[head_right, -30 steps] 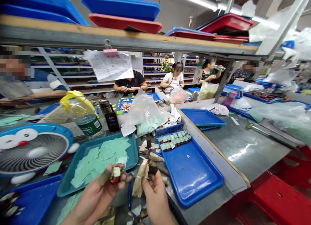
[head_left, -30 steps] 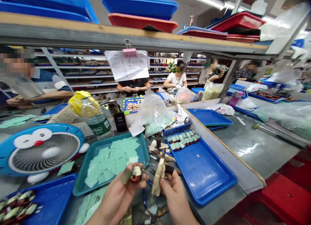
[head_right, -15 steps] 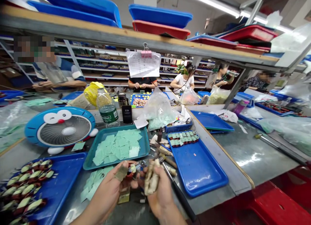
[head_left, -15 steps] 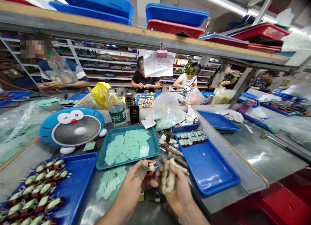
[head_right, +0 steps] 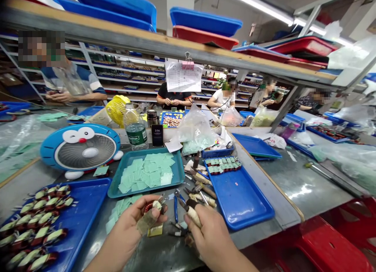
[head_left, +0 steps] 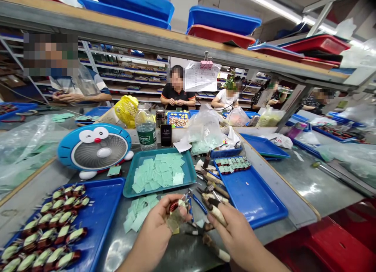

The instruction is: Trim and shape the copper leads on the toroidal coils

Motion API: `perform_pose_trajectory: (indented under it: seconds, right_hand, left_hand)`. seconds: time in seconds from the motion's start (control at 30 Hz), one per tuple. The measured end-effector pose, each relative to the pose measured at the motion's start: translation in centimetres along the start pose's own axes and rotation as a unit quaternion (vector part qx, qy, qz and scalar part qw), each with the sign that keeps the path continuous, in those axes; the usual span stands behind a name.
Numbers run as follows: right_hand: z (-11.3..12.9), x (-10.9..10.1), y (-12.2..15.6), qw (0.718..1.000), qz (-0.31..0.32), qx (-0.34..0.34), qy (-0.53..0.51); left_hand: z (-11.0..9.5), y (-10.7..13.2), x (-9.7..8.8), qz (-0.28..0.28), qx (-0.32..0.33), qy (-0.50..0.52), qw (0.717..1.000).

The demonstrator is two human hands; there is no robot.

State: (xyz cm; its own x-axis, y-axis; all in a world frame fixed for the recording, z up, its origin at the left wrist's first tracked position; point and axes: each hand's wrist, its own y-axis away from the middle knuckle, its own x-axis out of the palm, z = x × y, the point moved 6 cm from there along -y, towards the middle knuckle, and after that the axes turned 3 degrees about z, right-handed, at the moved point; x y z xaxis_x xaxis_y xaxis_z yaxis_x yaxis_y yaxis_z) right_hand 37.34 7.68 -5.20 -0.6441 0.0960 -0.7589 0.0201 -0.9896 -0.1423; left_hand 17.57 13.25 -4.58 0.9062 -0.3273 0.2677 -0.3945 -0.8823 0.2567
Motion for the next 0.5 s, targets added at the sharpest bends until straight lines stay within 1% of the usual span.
perform_pose_trajectory:
  seconds: [0.1, 0.2, 0.33, 0.5]
  right_hand:
    - [1.3, -0.3, -0.1, 0.994, -0.015, -0.062, 0.09]
    - [2.5, -0.3, -0.2, 0.987, -0.03, -0.103, 0.121]
    - [3.4, -0.4, -0.4, 0.984, -0.032, -0.103, 0.143]
    - [4.0, -0.5, -0.3, 0.984, -0.023, -0.118, 0.134]
  left_hand:
    - [-0.5, 0.8, 0.0, -0.002, 0.019, -0.025, 1.0]
    - [-0.7, 1.4, 0.0, -0.009, 0.028, -0.04, 0.999]
    - [-0.5, 1.8, 0.1, -0.005, 0.037, -0.049, 0.998]
    - [-0.4, 2.0, 0.4, 0.008, 0.033, -0.031, 0.999]
